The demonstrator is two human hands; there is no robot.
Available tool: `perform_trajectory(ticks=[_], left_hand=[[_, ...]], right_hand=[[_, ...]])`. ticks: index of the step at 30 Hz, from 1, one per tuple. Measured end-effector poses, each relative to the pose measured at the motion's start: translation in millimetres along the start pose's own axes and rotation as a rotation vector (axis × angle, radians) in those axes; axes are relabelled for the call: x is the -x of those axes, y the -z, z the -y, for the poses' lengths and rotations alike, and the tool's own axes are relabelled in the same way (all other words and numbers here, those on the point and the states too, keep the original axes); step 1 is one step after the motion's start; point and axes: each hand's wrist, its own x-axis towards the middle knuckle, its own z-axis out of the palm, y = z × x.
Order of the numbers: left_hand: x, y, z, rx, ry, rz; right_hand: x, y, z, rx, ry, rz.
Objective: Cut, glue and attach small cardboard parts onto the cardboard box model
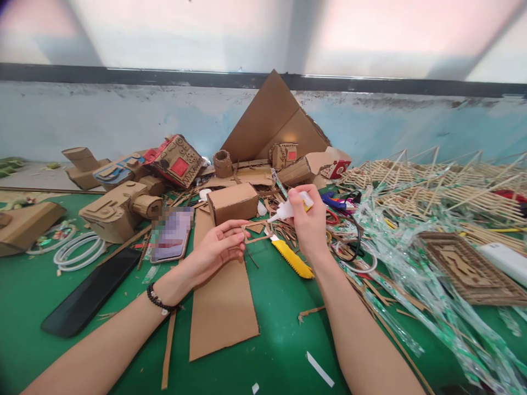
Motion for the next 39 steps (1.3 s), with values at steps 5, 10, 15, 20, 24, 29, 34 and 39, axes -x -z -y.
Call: perform_trajectory(ticks=[5,10,15,20,24,29,34,39], left_hand=[[-0.7,1.3,1.0,-0.002,0.001,-0.009],[-0.3,0.0,-1.1,0.016,0.0,-0.041],[-0.1,-0.2,-1.4,0.014,-0.003,-0.038],[-0.6,1.0,0.3,0.006,-0.002,-0.024],[-0.7,1.4,1.1,0.002,-0.006,0.003],[-0.2,0.6,1.0,0.001,0.004,-0.001],[-0.3,0.2,1.0,-0.012,0.01,0.001],[-0.7,0.0,1.0,-0.025,0.02,-0.008]], right_hand=[[-3.3,-0.1,0.4,-0.081,-0.045,0.056],[-3.0,0.8,-2.4,-0.032,-0.07,0.063],[-1.3,-1.0,0.3,0.01,-0.075,0.026],[0.5,-1.4,3.4,-0.051,-0.118,0.023],[0.0,0.0,4.8,-0.069,-0.145,0.18],[-6.2,1.5,3.4,-0.295,-0.211,0.248],[-9.3,4.7,-0.1,-0.369,-0.236,0.226],[-5.2,2.8,-0.8,-0.316,-0.205,0.314]])
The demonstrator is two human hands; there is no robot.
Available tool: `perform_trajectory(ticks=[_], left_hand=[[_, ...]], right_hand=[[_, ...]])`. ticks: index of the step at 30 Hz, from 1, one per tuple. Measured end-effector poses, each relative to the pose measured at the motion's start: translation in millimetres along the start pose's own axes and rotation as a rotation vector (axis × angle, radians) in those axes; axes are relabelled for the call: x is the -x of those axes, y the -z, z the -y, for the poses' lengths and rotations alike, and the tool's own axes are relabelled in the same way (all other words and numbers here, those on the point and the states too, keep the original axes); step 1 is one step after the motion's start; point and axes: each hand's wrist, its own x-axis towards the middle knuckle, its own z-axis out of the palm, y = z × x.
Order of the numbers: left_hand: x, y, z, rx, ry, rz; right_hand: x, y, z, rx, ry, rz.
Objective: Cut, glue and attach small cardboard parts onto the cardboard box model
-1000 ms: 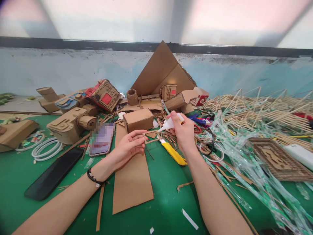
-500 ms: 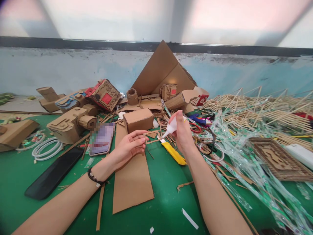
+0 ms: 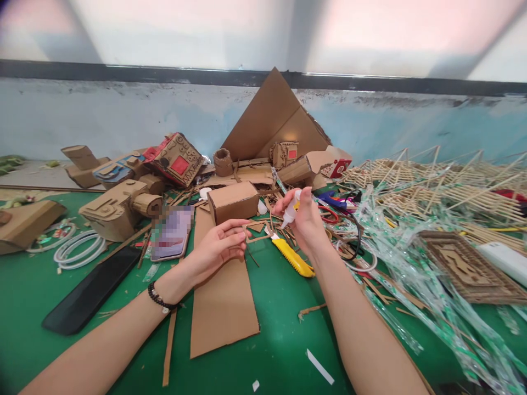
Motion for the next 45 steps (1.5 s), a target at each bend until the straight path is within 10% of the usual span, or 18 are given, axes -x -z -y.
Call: perform_trajectory(ticks=[45], left_hand=[[-2.1,4.0,2.8,0.009,-0.013,0.015]], right_hand=[[7.9,-9.5,-1.1,0.162,0.104,0.001]])
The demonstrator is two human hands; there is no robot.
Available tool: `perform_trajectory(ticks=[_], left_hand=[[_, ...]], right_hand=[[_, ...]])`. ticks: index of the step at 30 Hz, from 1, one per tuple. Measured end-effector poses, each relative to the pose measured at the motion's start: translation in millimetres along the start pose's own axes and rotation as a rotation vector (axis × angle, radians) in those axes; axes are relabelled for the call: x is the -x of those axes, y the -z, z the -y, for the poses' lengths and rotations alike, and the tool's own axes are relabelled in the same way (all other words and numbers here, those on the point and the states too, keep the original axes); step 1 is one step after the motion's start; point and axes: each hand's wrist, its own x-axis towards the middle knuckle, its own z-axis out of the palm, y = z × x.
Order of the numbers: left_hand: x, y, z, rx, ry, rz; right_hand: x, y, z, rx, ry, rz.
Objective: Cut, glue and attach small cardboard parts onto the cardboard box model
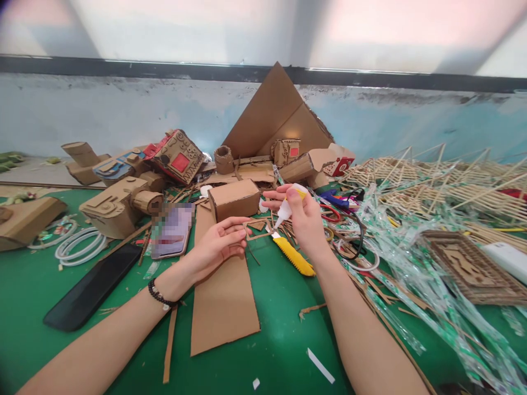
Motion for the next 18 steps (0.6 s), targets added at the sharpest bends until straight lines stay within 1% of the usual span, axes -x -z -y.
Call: perform_trajectory(ticks=[3,6,8,11,13,18], left_hand=[[-0.2,0.0,0.1,0.006,0.002,-0.007],[-0.6,0.4,0.5,0.004,0.0,0.001],[-0.7,0.8,0.6,-0.003,0.0,0.009],[-0.6,0.6,0.4,-0.007,0.0,0.009],[-0.5,0.1,0.0,-0.006,-0.004,0.002],[0.0,-0.8,-0.9,-0.012,-0.007,0.009]], right_hand=[[0.0,1.7,1.6,0.076,0.046,-0.007],[0.3,6.9,1.8,0.262,0.122,-0.038],[0.2,10.8,1.3,0.334,0.11,-0.071],[-0.8,14.9,-0.2,0.337,0.045,-0.108],[-1.7,15.9,-1.1,0.341,0.036,-0.127],[-2.1,14.0,-1.6,0.46,0.128,-0.227]])
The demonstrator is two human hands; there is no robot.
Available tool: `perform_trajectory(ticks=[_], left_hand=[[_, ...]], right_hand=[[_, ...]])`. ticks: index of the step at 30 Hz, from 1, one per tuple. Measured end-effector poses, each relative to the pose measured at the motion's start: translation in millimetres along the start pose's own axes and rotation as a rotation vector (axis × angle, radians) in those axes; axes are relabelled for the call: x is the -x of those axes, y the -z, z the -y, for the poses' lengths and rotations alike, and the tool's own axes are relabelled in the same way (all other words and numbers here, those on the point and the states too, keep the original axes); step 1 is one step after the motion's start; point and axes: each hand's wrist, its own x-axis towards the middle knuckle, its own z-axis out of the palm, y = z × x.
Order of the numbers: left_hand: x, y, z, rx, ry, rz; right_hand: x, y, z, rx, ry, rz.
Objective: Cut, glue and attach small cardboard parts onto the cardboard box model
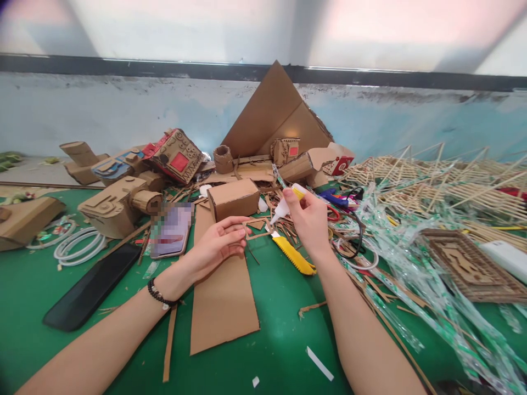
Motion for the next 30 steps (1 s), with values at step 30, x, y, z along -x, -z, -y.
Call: perform_trajectory(ticks=[30], left_hand=[[4.0,-5.1,-3.9,0.023,0.065,0.04]], right_hand=[[8.1,-8.8,5.5,0.03,0.088,-0.09]])
